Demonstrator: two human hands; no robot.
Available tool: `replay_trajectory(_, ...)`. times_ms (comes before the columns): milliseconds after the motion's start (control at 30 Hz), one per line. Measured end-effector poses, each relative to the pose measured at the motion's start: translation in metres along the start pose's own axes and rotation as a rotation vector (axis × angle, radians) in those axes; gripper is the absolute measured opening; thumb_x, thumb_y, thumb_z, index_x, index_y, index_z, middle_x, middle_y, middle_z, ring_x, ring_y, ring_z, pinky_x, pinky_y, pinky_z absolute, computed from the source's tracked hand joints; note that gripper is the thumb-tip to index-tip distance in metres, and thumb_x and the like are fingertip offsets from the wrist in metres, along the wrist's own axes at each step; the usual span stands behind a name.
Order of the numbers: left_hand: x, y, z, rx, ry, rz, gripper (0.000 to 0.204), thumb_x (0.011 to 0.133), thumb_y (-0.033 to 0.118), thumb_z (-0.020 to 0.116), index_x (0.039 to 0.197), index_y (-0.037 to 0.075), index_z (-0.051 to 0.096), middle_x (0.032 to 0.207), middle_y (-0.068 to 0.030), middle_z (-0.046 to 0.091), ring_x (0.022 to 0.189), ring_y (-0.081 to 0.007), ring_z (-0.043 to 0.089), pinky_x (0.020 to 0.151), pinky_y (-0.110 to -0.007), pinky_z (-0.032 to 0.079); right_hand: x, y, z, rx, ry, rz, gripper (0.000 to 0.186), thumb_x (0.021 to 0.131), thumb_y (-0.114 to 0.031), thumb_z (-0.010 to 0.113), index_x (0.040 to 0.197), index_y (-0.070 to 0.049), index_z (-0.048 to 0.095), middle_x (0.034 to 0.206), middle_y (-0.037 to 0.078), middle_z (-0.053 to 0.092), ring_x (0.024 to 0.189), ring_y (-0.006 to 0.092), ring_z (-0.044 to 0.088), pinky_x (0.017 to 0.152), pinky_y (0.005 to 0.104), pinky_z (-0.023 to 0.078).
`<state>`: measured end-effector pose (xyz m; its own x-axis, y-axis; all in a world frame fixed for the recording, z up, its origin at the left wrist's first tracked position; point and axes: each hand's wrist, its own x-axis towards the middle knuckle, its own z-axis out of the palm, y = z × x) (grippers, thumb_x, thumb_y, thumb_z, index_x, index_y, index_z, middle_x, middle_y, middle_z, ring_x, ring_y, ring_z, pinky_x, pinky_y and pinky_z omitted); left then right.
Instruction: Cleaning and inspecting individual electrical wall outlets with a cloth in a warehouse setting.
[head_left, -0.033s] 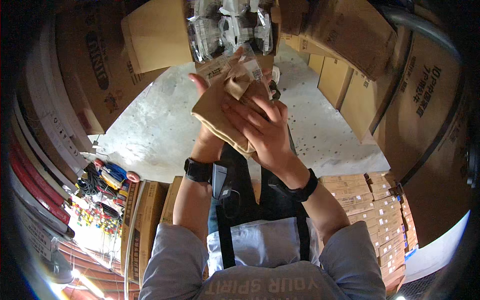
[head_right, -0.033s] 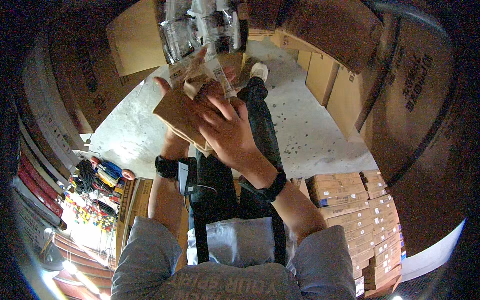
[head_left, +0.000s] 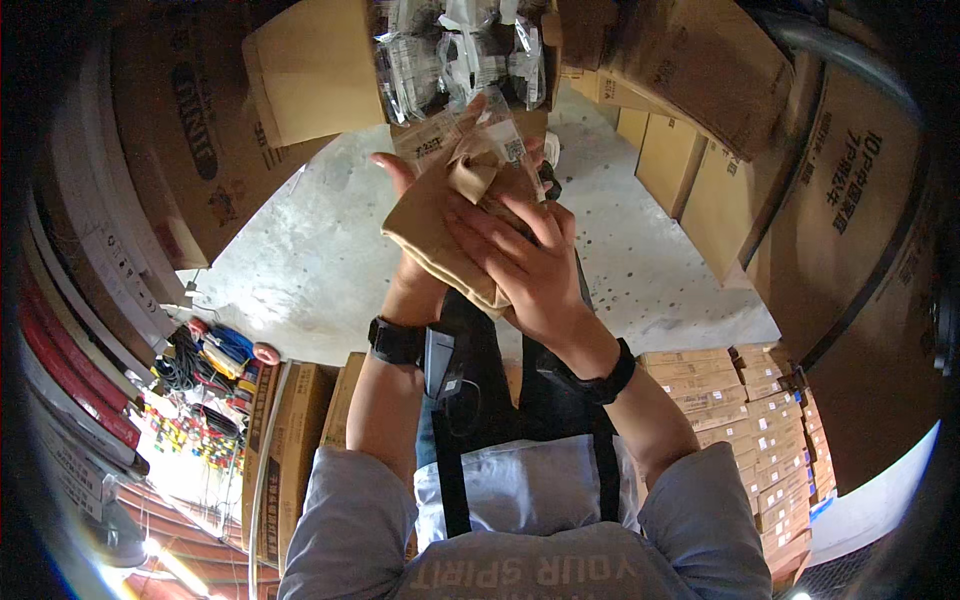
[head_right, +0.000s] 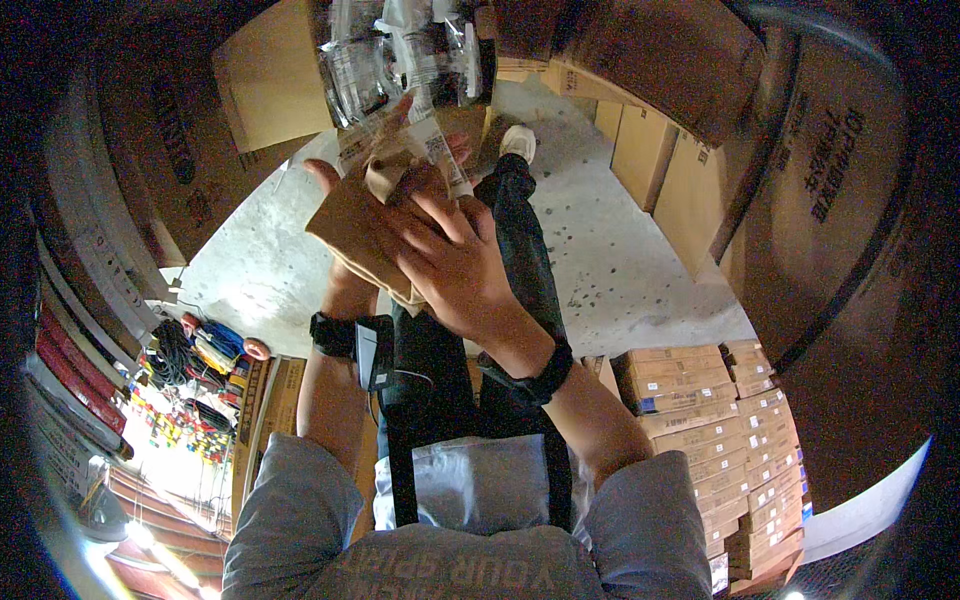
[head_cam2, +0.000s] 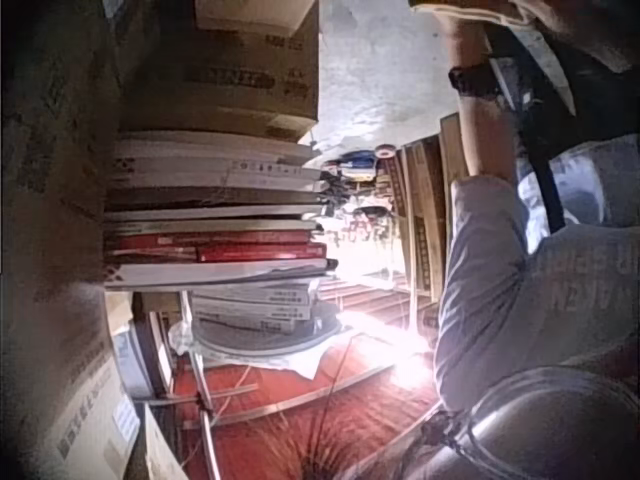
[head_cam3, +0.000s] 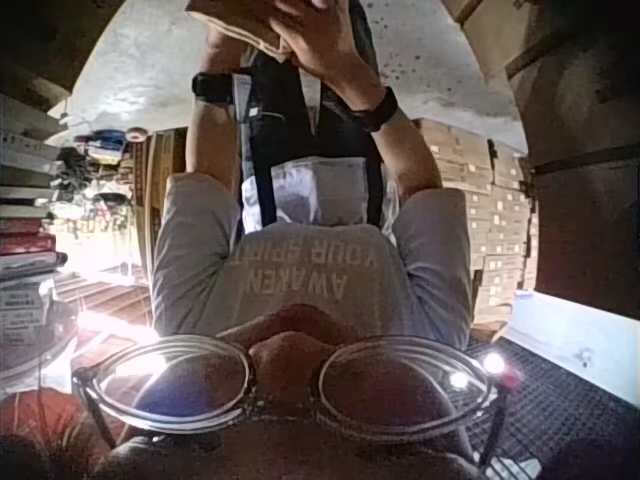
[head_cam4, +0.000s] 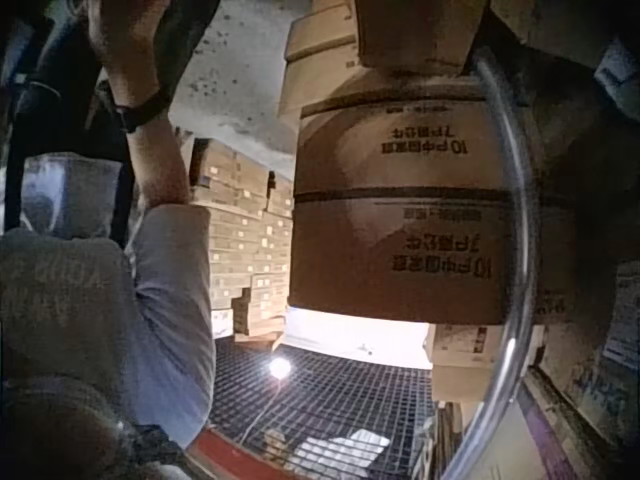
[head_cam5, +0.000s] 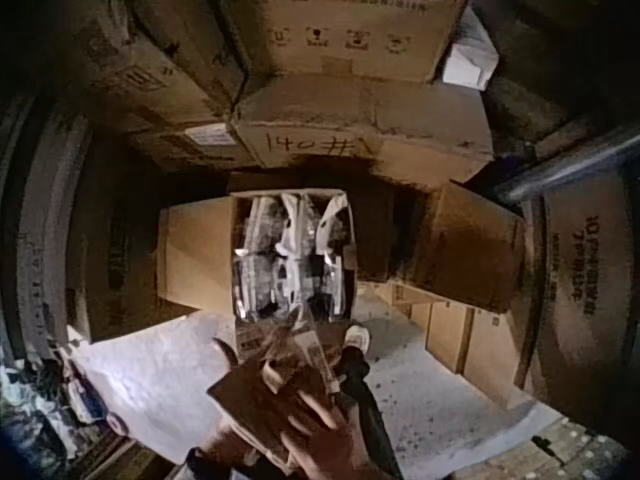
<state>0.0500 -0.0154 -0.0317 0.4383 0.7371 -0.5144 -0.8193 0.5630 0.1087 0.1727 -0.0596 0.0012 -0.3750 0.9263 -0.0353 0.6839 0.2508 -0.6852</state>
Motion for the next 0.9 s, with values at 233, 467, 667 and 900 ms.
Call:
replay_trajectory(233,-0.002,0.004,0.001,0.256,0.212,0.0,0.086,0.086,0.071,0.023,0.143,0.008,0.022,0.134,-0.0197,0.043,0.12,-0.0308,0.047,0.102,-0.041,0.04,0.004,0.019,-0.003,-0.012,0.004,0.024,0.04,0.075,-0.025,0.066,0.114,-0.014,0.064,0.124,-0.001,0.058,0.118,0.0225,0.044,0.093,0.0382,0.032)
replay_trajectory(467,-0.003,-0.003,0.016,0.338,0.33,0.057,0.078,0.09,0.066,0.019,0.14,0.006,0.028,0.138,-0.0153,0.039,0.125,-0.0284,0.043,0.105,-0.041,0.036,0.031,0.025,-0.001,-0.085,0.182,0.176,0.043,0.071,-0.021,0.07,0.113,-0.011,0.063,0.124,0.001,0.057,0.119,0.0278,0.042,0.095,0.0422,0.032)
replay_trajectory(667,-0.015,-0.004,0.007,0.593,0.348,0.064,0.088,0.084,0.073,0.017,0.141,0.006,0.025,0.138,-0.0145,0.038,0.125,-0.0277,0.043,0.105,-0.04,0.036,0.033,0.001,0.01,-0.027,0.191,0.019,0.038,0.061,-0.019,0.071,0.097,-0.01,0.064,0.119,0.005,0.058,0.116,0.0305,0.043,0.087,0.0487,0.036)
replay_trajectory(900,-0.01,-0.006,0.008,0.51,0.157,0.103,0.086,0.085,0.071,0.022,0.143,0.008,0.02,0.142,-0.0138,0.033,0.128,-0.0279,0.037,0.107,-0.042,0.032,0.031,0.013,0.002,-0.02,0.199,0.052,0.036,0.056,-0.014,0.072,0.09,-0.007,0.063,0.116,0.01,0.056,0.114,0.0345,0.044,0.083,0.0505,0.037)
